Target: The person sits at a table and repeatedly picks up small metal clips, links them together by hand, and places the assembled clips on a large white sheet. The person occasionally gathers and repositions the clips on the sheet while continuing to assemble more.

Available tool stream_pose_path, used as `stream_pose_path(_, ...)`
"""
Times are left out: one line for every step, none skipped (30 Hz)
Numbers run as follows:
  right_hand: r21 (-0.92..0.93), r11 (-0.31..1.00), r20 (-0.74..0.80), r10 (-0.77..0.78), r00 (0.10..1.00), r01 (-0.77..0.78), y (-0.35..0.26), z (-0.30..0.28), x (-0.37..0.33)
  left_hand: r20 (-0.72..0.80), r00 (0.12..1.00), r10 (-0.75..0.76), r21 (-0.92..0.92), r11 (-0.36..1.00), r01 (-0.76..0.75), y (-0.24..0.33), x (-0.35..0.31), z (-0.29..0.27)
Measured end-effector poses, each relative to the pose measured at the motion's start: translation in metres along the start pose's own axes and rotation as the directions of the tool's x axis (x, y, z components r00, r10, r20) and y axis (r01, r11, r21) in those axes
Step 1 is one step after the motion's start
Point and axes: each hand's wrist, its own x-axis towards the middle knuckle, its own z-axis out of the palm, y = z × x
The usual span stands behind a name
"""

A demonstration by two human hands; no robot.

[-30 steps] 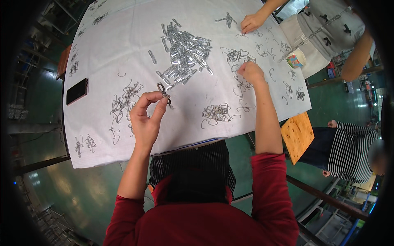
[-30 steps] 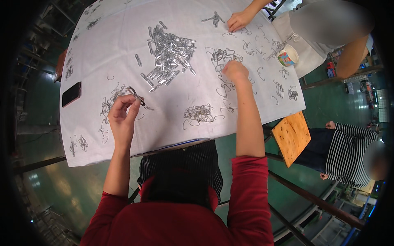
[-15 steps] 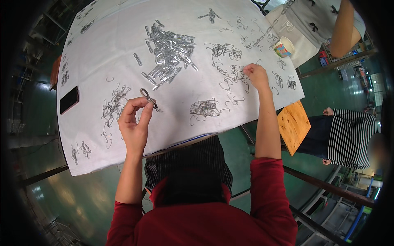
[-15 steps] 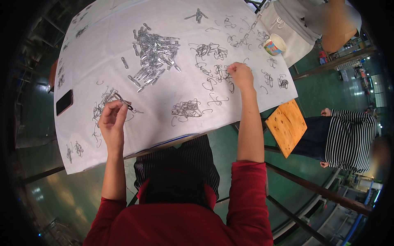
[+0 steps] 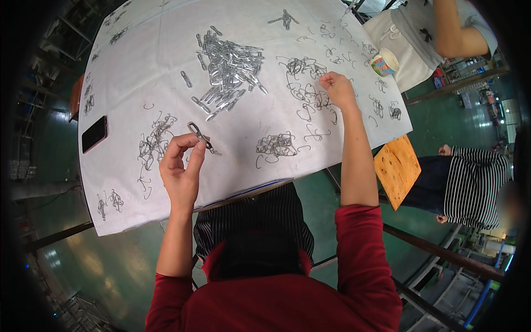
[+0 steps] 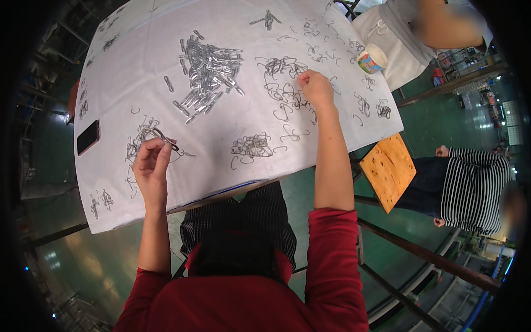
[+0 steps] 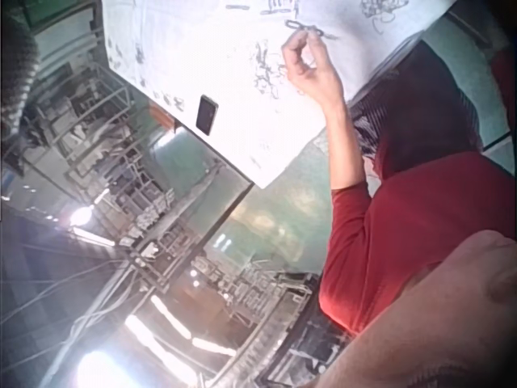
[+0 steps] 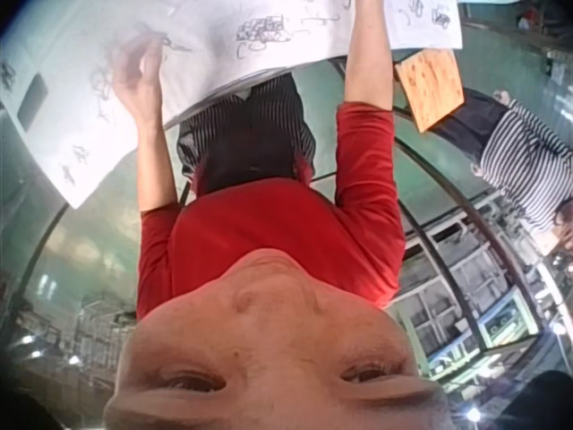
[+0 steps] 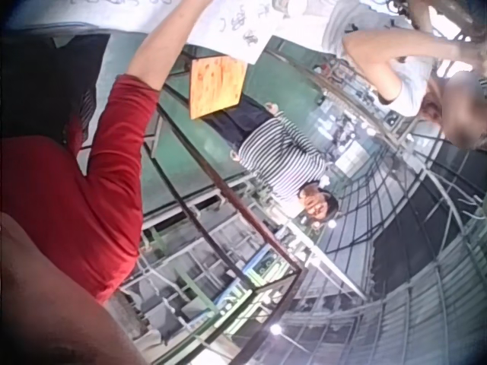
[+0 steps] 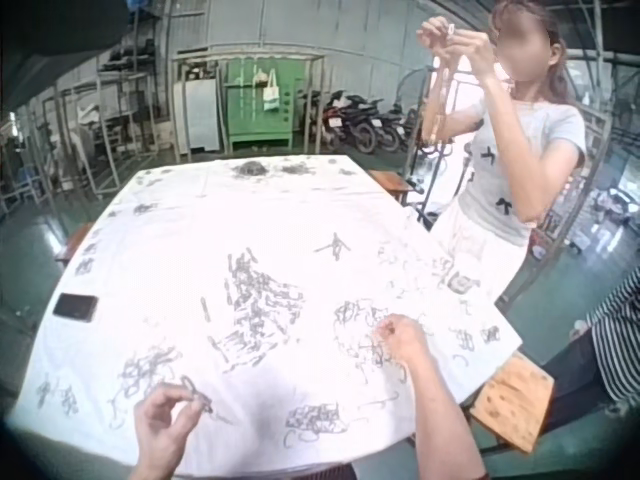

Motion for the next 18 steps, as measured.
stream_pose_path(-0.018,1.0,0.002,0.021,1.0,-0.021,0.001,-0.002,0.001,-0.003,1.0,-0.006,-0.008,1.0,0.006,0.0,0.001,0.0)
stream_pose_path(-0.033,0.999,0.043,0.005,0.999,-0.004,0.001,-0.002,0.001,0.0,1.0,-0.004,-0.011,1.0,0.004,0.001,0.001,0.001)
stream_pose_path(-0.047,0.999,0.083,-0.01,0.996,0.014,0.001,0.0,0.001,0.002,1.0,-0.001,-0.014,1.0,0.001,0.002,0.001,0.001)
stream_pose_path(-0.059,0.998,0.127,-0.028,0.992,0.036,-0.003,0.002,0.0,0.002,1.0,0.002,-0.014,1.0,-0.001,0.003,0.0,0.001)
stream_pose_path(-0.065,0.997,0.146,-0.02,0.989,0.03,-0.007,0.003,0.0,0.001,1.0,0.009,-0.017,1.0,-0.009,0.003,0.0,0.001)
stream_pose_path(-0.072,0.997,0.165,-0.012,0.986,0.024,-0.012,0.003,-0.001,0.001,1.0,0.017,-0.021,1.0,-0.017,0.002,-0.001,0.002)
stream_pose_path(-0.075,0.997,0.184,-0.005,0.983,0.019,-0.018,0.006,-0.002,0.0,1.0,0.026,-0.021,0.999,-0.026,0.002,-0.001,0.002)
stream_pose_path(-0.13,0.99,0.219,-0.027,0.975,0.057,-0.022,0.01,0.0,0.002,1.0,0.027,-0.021,0.999,-0.027,0.002,-0.001,0.002)
stream_pose_path(-0.182,0.979,0.255,-0.047,0.966,0.096,-0.026,0.014,0.001,0.004,1.0,0.028,-0.022,0.999,-0.028,0.001,-0.001,0.002)
stream_pose_path(-0.231,0.963,0.293,-0.068,0.954,0.14,-0.029,0.018,0.003,0.004,1.0,0.03,-0.019,0.999,-0.03,0.001,-0.001,0.0)
stream_pose_path(-0.248,0.948,0.23,-0.145,0.963,0.201,-0.028,0.021,0.003,0.004,0.999,0.041,-0.016,0.999,-0.041,0.0,0.0,0.0)
stream_pose_path(-0.269,0.928,0.166,-0.221,0.961,0.26,-0.024,0.024,0.001,0.004,0.999,0.051,-0.014,0.999,-0.051,-0.001,0.0,0.002)
stream_pose_path(-0.291,0.9,0.108,-0.307,0.946,0.325,-0.026,0.026,0.0,-0.006,0.998,0.063,-0.009,0.998,-0.063,-0.001,0.0,0.001)
stream_pose_path(-0.251,0.923,0.102,-0.275,0.956,0.292,-0.034,0.022,-0.006,0.0,0.998,0.07,-0.003,0.998,-0.07,-0.001,0.001,0.003)
stream_pose_path(-0.21,0.943,0.098,-0.242,0.965,0.257,-0.041,0.014,-0.013,0.014,0.997,0.081,0.031,0.996,-0.082,-0.002,0.004,0.005)
stream_pose_path(-0.167,0.96,0.099,-0.209,0.973,0.223,-0.049,0.009,-0.022,0.026,0.996,0.09,0.068,0.993,-0.092,-0.004,0.005,0.006)
stream_pose_path(-0.105,0.971,0.058,-0.211,0.976,0.216,-0.056,0.008,-0.03,0.036,0.994,0.1,0.11,0.988,-0.104,-0.003,0.006,0.006)
stream_pose_path(-0.041,0.977,0.017,-0.209,0.978,0.21,-0.063,0.008,-0.038,0.03,0.994,0.109,0.095,0.989,-0.111,-0.003,0.007,0.008)
